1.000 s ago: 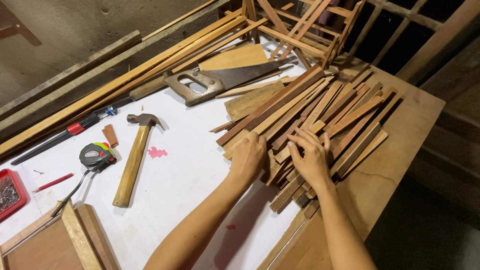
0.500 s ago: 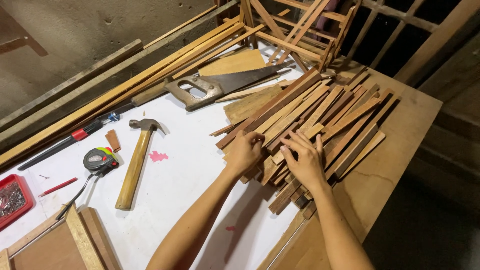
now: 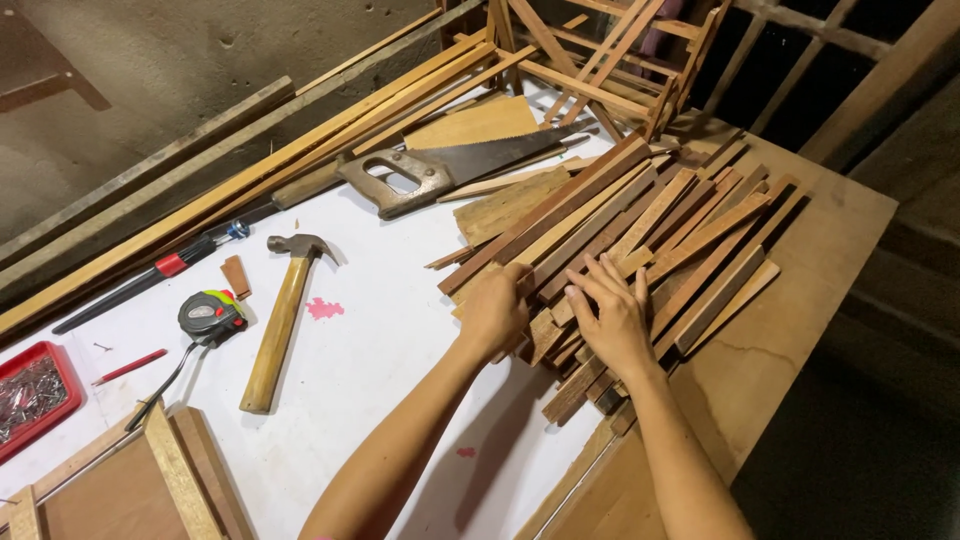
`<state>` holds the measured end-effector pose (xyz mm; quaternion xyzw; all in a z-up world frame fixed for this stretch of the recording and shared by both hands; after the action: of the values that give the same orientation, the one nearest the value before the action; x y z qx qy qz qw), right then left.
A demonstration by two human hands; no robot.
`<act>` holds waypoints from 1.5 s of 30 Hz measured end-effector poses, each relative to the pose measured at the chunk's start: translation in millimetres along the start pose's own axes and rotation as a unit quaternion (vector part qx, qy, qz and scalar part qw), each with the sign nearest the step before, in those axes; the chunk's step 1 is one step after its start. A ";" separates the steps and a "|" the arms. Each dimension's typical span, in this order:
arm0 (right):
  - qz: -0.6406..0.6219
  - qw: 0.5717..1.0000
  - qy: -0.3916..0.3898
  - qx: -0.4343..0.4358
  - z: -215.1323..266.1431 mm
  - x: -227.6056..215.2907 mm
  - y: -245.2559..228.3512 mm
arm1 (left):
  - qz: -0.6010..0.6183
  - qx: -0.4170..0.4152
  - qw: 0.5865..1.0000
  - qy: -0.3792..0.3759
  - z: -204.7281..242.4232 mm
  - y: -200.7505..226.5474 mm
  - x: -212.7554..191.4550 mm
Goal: Measure, assemble, hammer, and sand thin wooden frame strips on a workbench.
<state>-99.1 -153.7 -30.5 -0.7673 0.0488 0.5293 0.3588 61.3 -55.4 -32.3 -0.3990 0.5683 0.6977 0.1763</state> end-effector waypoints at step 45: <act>0.024 0.999 0.003 -0.048 7.4 -11.8 -14.2 | -0.043 0.062 0.992 0.104 28.4 19.9 -6.9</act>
<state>-103.5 -142.3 -14.7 -0.7838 0.0425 0.5374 0.3084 41.5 -33.3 -13.1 -0.4817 0.6086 0.6072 0.1701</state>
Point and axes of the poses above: each hand's wrist, its own z-axis away from the middle knuckle, its own x-axis out of the palm, y = z × x, the point moved 4 cm from there along -z, towards the middle knuckle, and after that the axes turned 13 degrees about -y, right-handed, at the moved point
